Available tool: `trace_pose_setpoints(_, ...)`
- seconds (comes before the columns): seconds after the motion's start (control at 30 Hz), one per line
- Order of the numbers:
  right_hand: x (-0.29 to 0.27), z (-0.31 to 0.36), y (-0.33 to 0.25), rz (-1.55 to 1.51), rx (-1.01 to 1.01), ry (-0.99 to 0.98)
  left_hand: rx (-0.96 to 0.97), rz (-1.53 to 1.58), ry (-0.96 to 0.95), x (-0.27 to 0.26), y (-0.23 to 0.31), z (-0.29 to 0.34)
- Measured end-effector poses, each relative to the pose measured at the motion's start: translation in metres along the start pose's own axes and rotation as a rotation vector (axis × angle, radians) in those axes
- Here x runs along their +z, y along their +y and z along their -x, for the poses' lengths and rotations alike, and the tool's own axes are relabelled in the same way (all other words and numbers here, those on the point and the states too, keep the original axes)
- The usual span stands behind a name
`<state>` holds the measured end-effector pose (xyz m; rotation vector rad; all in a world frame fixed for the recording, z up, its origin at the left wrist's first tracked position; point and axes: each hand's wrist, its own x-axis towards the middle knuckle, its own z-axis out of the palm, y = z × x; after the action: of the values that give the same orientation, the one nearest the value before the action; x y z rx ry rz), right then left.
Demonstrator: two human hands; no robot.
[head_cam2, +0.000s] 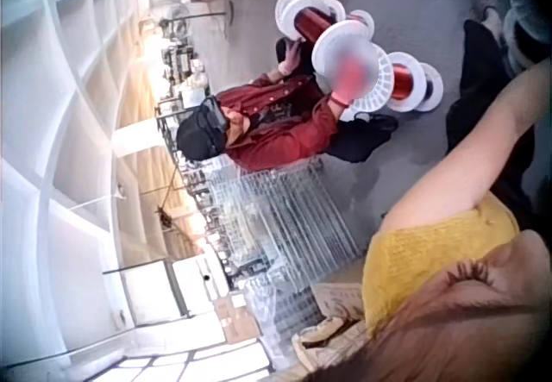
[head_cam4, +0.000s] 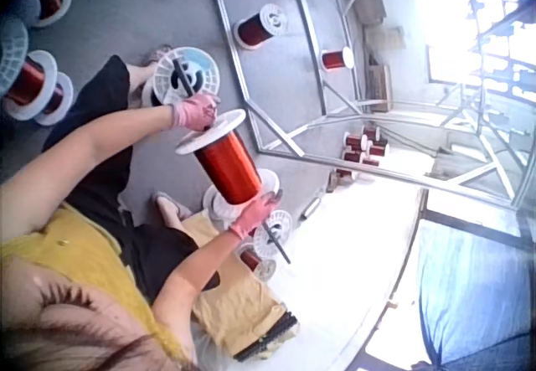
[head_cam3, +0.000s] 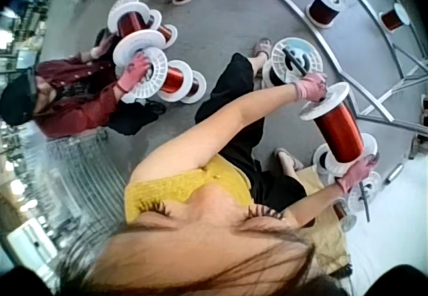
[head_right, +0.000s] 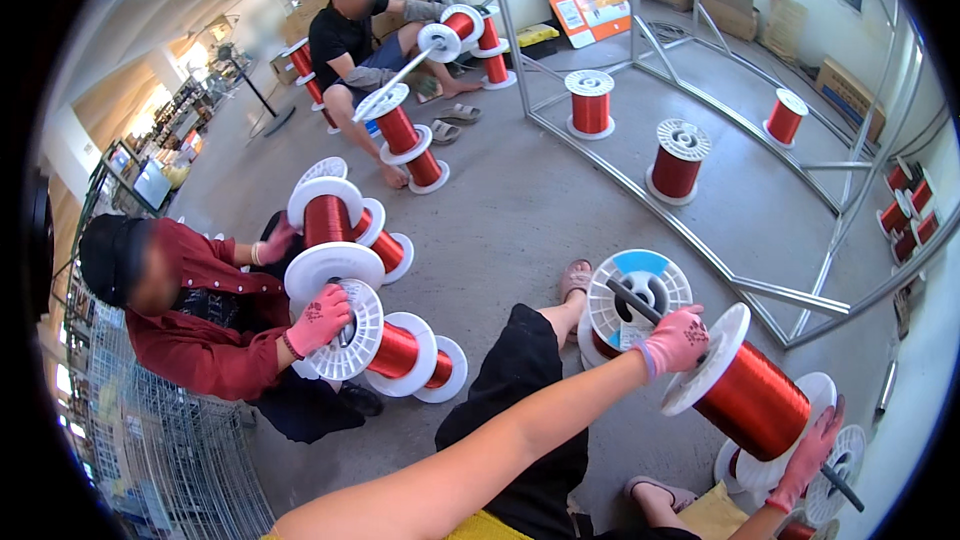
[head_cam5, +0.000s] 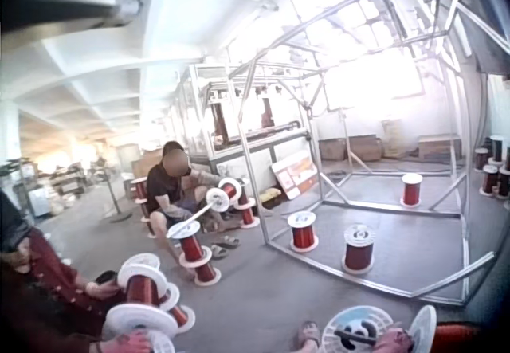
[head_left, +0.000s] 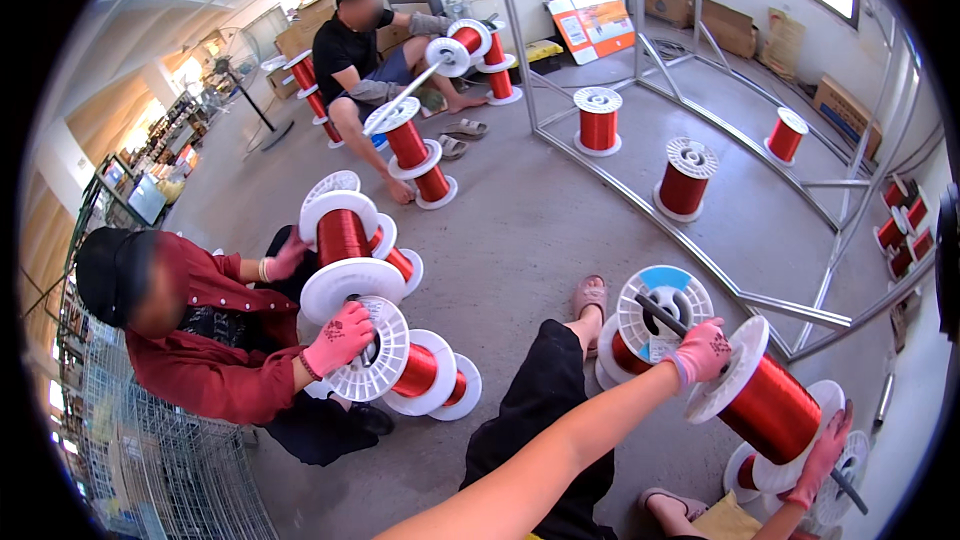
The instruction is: The person winds red wire onto spools by hand while seated on the floor. They rotate the spools on a metal bar and use their hands to guide the wire.
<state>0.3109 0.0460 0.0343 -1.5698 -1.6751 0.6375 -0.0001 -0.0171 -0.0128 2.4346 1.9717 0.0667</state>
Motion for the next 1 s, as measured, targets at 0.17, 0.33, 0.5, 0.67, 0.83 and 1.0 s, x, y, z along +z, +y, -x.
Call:
trace_pose_setpoints(0.17, 0.001, 0.001, 0.004, -0.04, 0.034, 0.111, -0.03, 0.059, 0.053, 0.003, 0.001, 0.0)
trace_pose_setpoints(0.33, -0.002, 0.001, 0.002, -0.03, 0.007, 0.0, -0.02, 0.012, -0.013, -0.002, 0.0, 0.0)
trace_pose_setpoints(0.5, -0.003, 0.0, -0.002, -0.047, 0.012, -0.011, -0.015, -0.089, -0.123, -0.011, 0.002, 0.001)
trace_pose_setpoints(0.67, -0.003, 0.0, -0.002, -0.057, 0.01, -0.013, -0.027, -0.035, -0.044, -0.007, 0.002, 0.003)
trace_pose_setpoints(0.83, -0.005, -0.001, 0.002, -0.033, -0.004, -0.023, -0.006, -0.013, -0.029, -0.001, 0.001, 0.0)
trace_pose_setpoints(1.0, -0.005, -0.003, 0.003, -0.016, -0.028, -0.03, -0.024, -0.005, -0.023, -0.001, 0.001, 0.0)
